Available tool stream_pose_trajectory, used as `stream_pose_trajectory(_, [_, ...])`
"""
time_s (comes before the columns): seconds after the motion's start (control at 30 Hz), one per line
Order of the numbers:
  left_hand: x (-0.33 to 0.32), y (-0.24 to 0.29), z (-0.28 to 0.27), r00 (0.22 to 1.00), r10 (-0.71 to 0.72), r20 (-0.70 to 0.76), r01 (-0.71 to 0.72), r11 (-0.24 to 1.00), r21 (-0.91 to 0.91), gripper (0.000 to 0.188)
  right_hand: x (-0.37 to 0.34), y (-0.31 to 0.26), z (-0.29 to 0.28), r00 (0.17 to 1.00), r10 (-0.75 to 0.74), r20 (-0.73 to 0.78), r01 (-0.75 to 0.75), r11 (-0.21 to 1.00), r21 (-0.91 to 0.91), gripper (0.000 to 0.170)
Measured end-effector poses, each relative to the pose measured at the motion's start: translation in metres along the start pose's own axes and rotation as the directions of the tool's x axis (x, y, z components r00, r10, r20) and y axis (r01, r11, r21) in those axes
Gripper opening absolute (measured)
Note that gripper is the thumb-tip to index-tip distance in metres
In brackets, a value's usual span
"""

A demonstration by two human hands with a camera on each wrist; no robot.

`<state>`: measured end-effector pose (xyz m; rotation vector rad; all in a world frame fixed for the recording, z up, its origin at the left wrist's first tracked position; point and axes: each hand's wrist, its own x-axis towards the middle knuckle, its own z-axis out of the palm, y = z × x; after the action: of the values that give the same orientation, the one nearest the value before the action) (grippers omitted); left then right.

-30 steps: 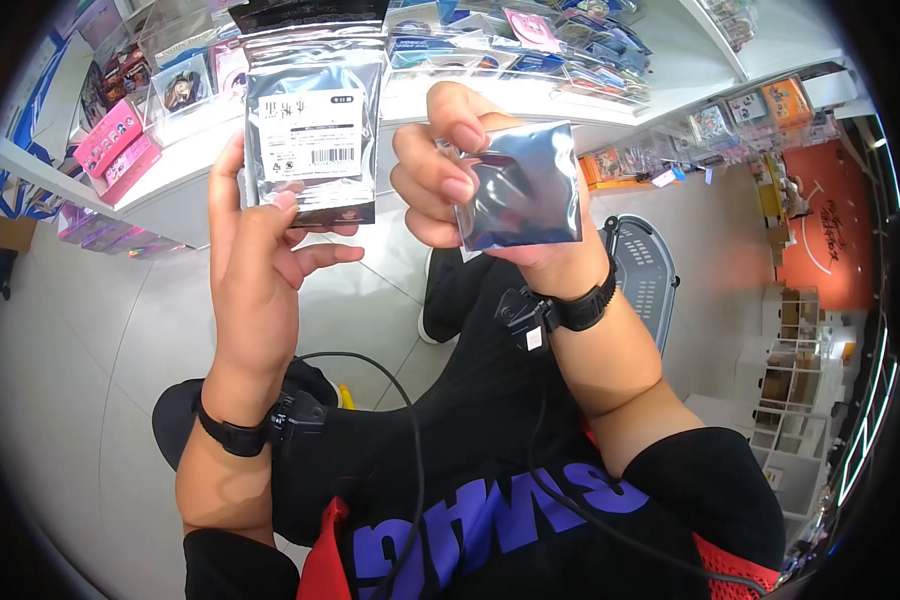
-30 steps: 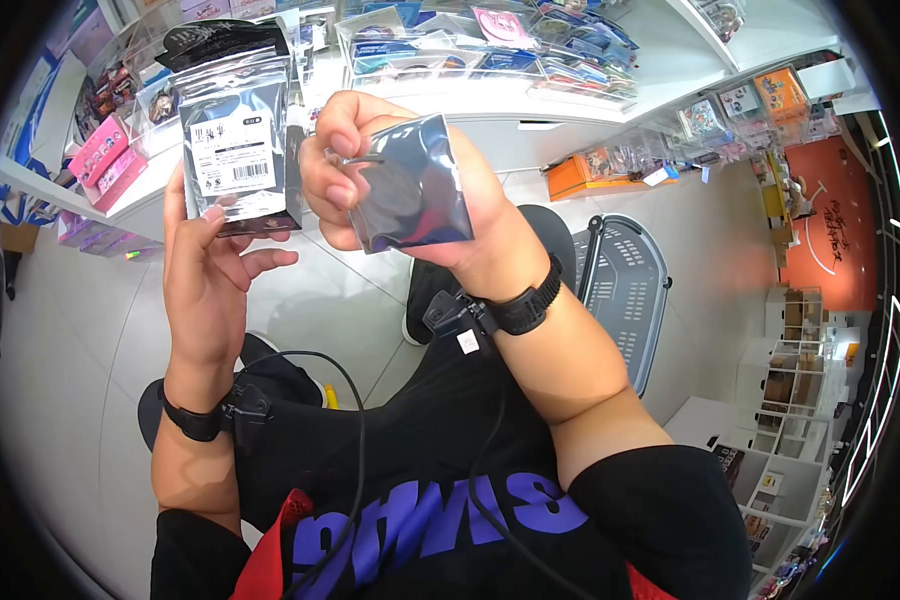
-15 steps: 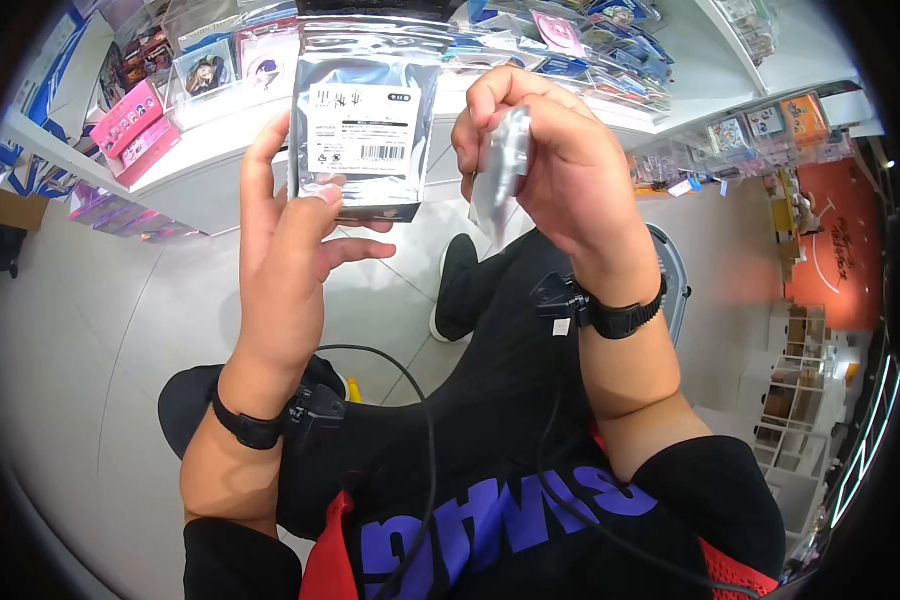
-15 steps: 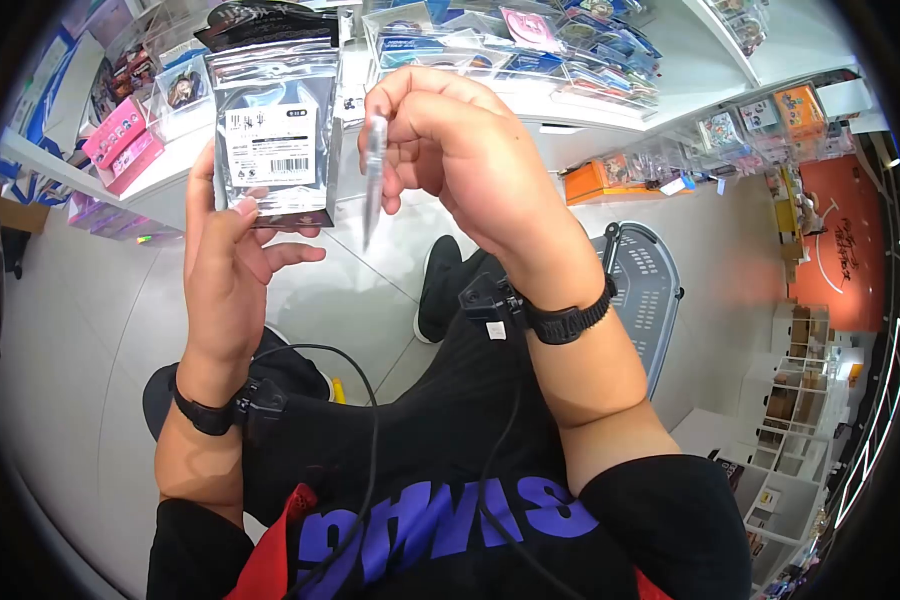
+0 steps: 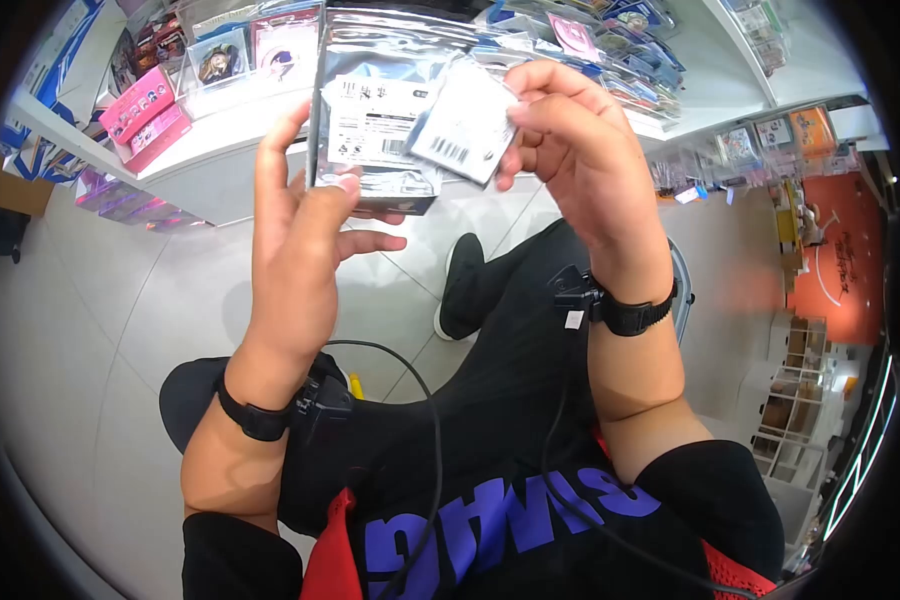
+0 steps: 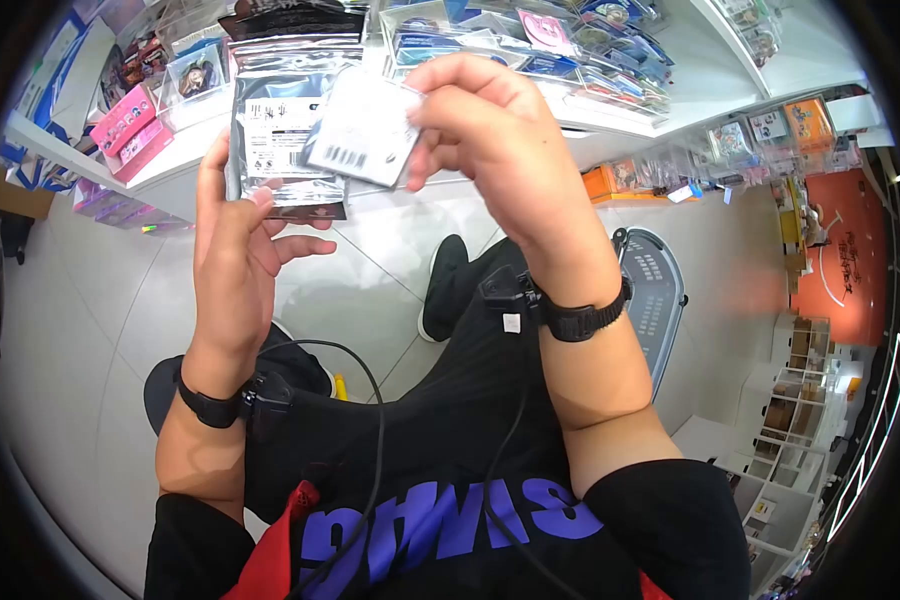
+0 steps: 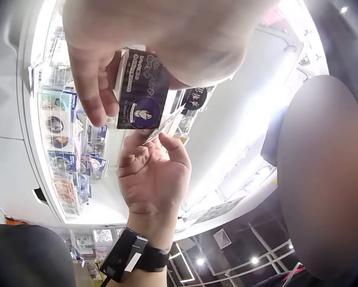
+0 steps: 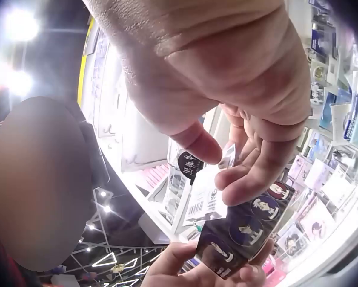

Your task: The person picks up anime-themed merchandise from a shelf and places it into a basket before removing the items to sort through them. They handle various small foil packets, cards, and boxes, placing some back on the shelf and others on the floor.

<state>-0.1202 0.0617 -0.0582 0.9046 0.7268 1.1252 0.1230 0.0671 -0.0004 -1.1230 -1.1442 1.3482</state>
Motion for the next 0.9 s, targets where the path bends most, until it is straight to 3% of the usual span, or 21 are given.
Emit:
stream_pose_trajectory(0.13, [0.011, 0.012, -0.027, 0.988, 0.062, -0.141, -0.06, 0.998, 0.021, 0.071, 0.031, 0.027, -0.024, 0.989, -0.067, -0.133, 0.062, 0.997, -0.044, 0.021])
stream_pose_trajectory(0.2, [0.018, 0.017, -0.052, 0.97, 0.136, -0.201, -0.124, 0.99, 0.071, 0.073, 0.048, 0.045, -0.012, 0.975, -0.093, -0.202, 0.051, 0.978, -0.204, 0.026])
stream_pose_trajectory(0.3, [0.027, 0.025, -0.081, 0.943, 0.159, -0.293, -0.138, 0.986, 0.091, 0.07, 0.085, 0.086, 0.011, 0.977, -0.178, -0.116, 0.117, 0.905, -0.409, 0.027])
stream_pose_trajectory(0.43, [0.032, 0.028, -0.099, 0.931, 0.167, -0.326, -0.15, 0.986, 0.078, 0.067, 0.133, 0.129, 0.048, 0.977, -0.215, 0.016, 0.158, 0.665, -0.73, 0.019])
stream_pose_trajectory(0.47, [0.032, 0.03, -0.099, 0.933, 0.164, -0.321, -0.152, 0.986, 0.065, 0.066, 0.146, 0.147, 0.054, 0.939, -0.337, 0.072, 0.264, 0.565, -0.782, 0.019])
stream_pose_trajectory(0.5, [0.033, 0.031, -0.099, 0.935, 0.156, -0.318, -0.15, 0.988, 0.041, 0.066, 0.154, 0.161, 0.059, 0.928, -0.362, 0.088, 0.276, 0.511, -0.814, 0.019])
stream_pose_trajectory(0.73, [0.034, 0.032, -0.108, 0.94, 0.102, -0.324, -0.107, 0.994, 0.001, 0.066, 0.17, 0.188, 0.071, 0.886, -0.42, 0.198, 0.312, 0.224, -0.923, 0.025])
stream_pose_trajectory(0.8, [0.035, 0.032, -0.109, 0.942, 0.077, -0.327, -0.088, 0.996, -0.018, 0.067, 0.166, 0.189, 0.075, 0.825, -0.511, 0.241, 0.341, 0.11, -0.933, 0.029])
stream_pose_trajectory(0.9, [0.035, 0.032, -0.107, 0.939, 0.055, -0.34, -0.07, 0.997, -0.033, 0.068, 0.16, 0.188, 0.08, 0.84, -0.479, 0.257, 0.305, 0.025, -0.952, 0.038])
